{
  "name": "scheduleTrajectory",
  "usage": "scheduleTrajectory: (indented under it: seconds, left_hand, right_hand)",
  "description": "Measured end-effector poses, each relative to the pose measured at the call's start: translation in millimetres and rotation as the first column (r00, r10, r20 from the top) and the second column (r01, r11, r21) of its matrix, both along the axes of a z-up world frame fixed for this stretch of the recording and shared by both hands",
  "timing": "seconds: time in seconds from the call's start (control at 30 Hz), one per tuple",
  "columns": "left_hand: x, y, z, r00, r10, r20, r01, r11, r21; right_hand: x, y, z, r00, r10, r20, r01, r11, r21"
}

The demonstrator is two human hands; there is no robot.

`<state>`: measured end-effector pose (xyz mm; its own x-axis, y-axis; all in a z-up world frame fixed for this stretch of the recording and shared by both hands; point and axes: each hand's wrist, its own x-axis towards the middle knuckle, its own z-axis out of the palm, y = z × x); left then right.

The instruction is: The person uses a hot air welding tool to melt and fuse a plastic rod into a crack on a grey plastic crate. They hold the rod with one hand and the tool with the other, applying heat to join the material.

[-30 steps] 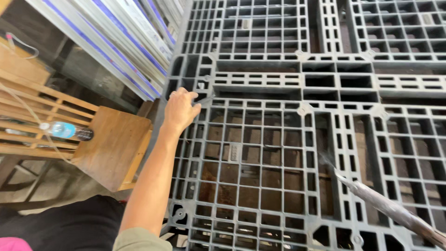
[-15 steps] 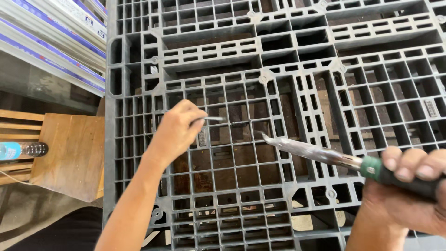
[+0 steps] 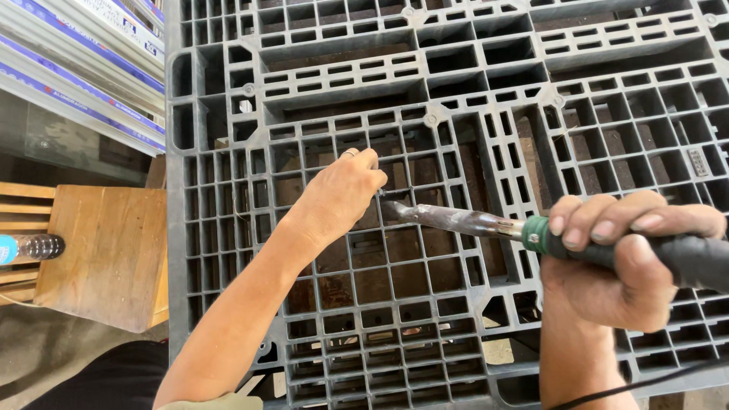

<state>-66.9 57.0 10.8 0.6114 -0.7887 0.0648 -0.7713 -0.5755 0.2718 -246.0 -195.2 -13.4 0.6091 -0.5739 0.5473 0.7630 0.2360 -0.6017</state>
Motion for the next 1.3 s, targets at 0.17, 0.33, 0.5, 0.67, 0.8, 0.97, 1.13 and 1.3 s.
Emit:
scheduleTrajectory:
  seconds: [0.17, 0.33, 0.5, 0.67, 0.8, 0.97, 1.13, 1.3]
  left_hand:
    - [0, -12, 7, 0.999, -0.024, 0.025, 0.021, 0.993, 0.119]
    - [1, -25, 6, 0.997, -0.046, 0.054, 0.033, 0.973, 0.228]
    - [6, -33, 8, 0.995, -0.074, 0.073, 0.05, 0.956, 0.288]
    - [13, -30, 12, 0.982, -0.176, 0.067, 0.16, 0.967, 0.196]
    - [16, -24, 13, 0.987, -0.157, 0.02, 0.15, 0.972, 0.179]
    - [19, -25, 10, 0.987, -0.162, 0.026, 0.152, 0.963, 0.221]
    - [20, -26, 5, 0.983, -0.171, 0.063, 0.149, 0.954, 0.259]
    - [19, -23, 5, 0.985, -0.164, 0.053, 0.147, 0.959, 0.244]
  right_hand:
    - [2, 10, -3, 1.0, 0.005, -0.008, -0.005, 1.0, 0.014]
    - [1, 17, -5, 1.0, -0.015, -0.021, 0.016, 1.0, 0.025]
    - [-2, 19, -9, 0.998, -0.049, -0.032, 0.05, 0.998, 0.04]
    - [-11, 15, -13, 0.999, -0.033, -0.014, 0.034, 0.997, 0.065]
    - [-16, 15, -18, 0.998, -0.054, -0.023, 0.056, 0.995, 0.083]
    - [-15, 19, -20, 0.996, -0.084, -0.01, 0.085, 0.992, 0.099]
    - [-12, 29, -19, 0.994, -0.106, -0.008, 0.106, 0.987, 0.121]
    - [-3, 38, -15, 0.997, -0.064, 0.036, 0.057, 0.986, 0.158]
